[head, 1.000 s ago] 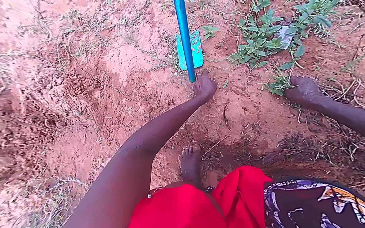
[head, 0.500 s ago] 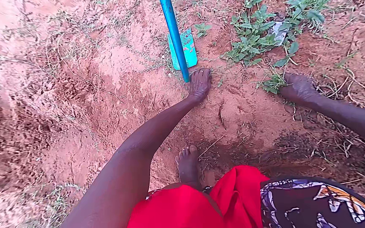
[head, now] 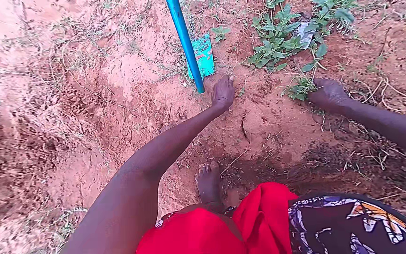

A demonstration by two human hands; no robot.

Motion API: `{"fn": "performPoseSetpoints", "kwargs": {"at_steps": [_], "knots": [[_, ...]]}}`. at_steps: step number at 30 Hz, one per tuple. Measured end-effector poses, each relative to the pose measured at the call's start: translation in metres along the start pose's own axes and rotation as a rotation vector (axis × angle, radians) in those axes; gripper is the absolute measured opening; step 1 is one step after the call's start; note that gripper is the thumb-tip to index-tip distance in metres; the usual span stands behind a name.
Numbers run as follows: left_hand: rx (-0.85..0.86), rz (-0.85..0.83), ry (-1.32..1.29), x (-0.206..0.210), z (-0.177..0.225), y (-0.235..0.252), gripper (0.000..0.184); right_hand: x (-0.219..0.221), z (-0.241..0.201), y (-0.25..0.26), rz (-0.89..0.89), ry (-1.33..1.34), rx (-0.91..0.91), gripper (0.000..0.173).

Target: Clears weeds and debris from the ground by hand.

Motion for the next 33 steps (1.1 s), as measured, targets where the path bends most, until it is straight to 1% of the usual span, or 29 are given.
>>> {"fn": "performPoseSetpoints", "kwargs": {"at_steps": [2,3,4,6,7,9,10,11,12,13,14,16,17,19,21,22,24,25,27,29,31,32,33], "knots": [[0.062,-0.128,-0.086,0.037,0.015,-0.048,0.041,-0.003,-0.001,-0.001,0.051,0.050,-0.018,0.030],[0.106,-0.204,-0.113,0.052,0.024,-0.072,0.039,-0.003,-0.001,0.000,0.089,0.080,-0.055,0.034],[0.144,-0.299,-0.115,0.061,0.033,-0.092,0.038,-0.003,-0.002,0.000,0.124,0.100,-0.108,0.042],[0.277,-0.447,-0.081,0.063,0.048,-0.119,0.038,-0.010,-0.012,-0.004,0.150,0.136,-0.190,0.062],[0.360,-0.473,-0.069,0.058,0.052,-0.127,0.037,-0.017,-0.023,-0.009,0.163,0.184,-0.210,0.067],[0.484,-0.418,-0.065,0.040,0.049,-0.139,0.035,-0.021,-0.041,-0.014,0.162,0.279,-0.256,0.070],[0.505,-0.350,-0.079,0.028,0.041,-0.142,0.034,-0.019,-0.047,-0.014,0.129,0.334,-0.258,0.071],[0.506,-0.245,-0.113,0.013,0.030,-0.142,0.033,-0.015,-0.052,-0.012,0.097,0.380,-0.226,0.069],[0.478,-0.133,-0.152,-0.004,0.017,-0.140,0.033,-0.009,-0.057,-0.010,0.066,0.430,-0.167,0.061],[0.408,-0.037,-0.204,-0.022,0.003,-0.138,0.033,-0.004,-0.063,-0.010,0.031,0.469,-0.113,0.049],[0.329,0.052,-0.269,-0.041,-0.013,-0.135,0.031,-0.002,-0.074,-0.012,-0.008,0.503,-0.094,0.042],[0.168,0.183,-0.465,-0.074,-0.046,-0.129,0.023,0.007,-0.094,-0.006,-0.056,0.465,-0.119,0.039],[0.089,0.237,-0.569,-0.086,-0.062,-0.128,0.020,0.011,-0.104,-0.002,-0.059,0.405,-0.154,0.036],[-0.079,0.339,-0.757,-0.099,-0.090,-0.133,0.023,0.022,-0.125,0.005,-0.073,0.270,-0.257,0.031],[-0.183,0.413,-0.906,-0.100,-0.116,-0.141,0.027,0.035,-0.140,0.013,-0.063,0.201,-0.356,0.029],[-0.207,0.433,-0.949,-0.100,-0.127,-0.143,0.028,0.041,-0.143,0.017,-0.044,0.171,-0.398,0.029],[-0.234,0.452,-0.965,-0.101,-0.148,-0.146,0.031,0.052,-0.147,0.018,-0.035,0.108,-0.424,0.031],[-0.234,0.457,-0.934,-0.108,-0.155,-0.146,0.030,0.053,-0.152,0.017,-0.026,0.100,-0.431,0.031],[-0.208,0.476,-0.814,-0.129,-0.162,-0.139,0.023,0.052,-0.154,0.018,-0.007,0.094,-0.451,0.032],[-0.184,0.504,-0.714,-0.145,-0.171,-0.132,0.016,0.055,-0.151,0.019,0.020,0.062,-0.488,0.027],[-0.162,0.394,-0.690,-0.141,-0.175,-0.135,0.010,0.058,-0.153,0.020,0.020,-0.015,-0.499,0.024],[-0.137,0.289,-0.700,-0.131,-0.173,-0.139,0.010,0.058,-0.154,0.020,0.010,-0.050,-0.496,0.023],[-0.117,0.157,-0.691,-0.118,-0.171,-0.143,0.018,0.057,-0.156,0.020,-0.010,-0.081,-0.481,0.021]]}}
Point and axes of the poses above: each hand's wrist, its own y-axis towards the middle knuckle, its own x-axis out of the palm, z = x × y, the point moved 5 cm from there along y, towards the middle knuckle, and after that the axes turned 7 degrees about -y, right-handed, at the moved point
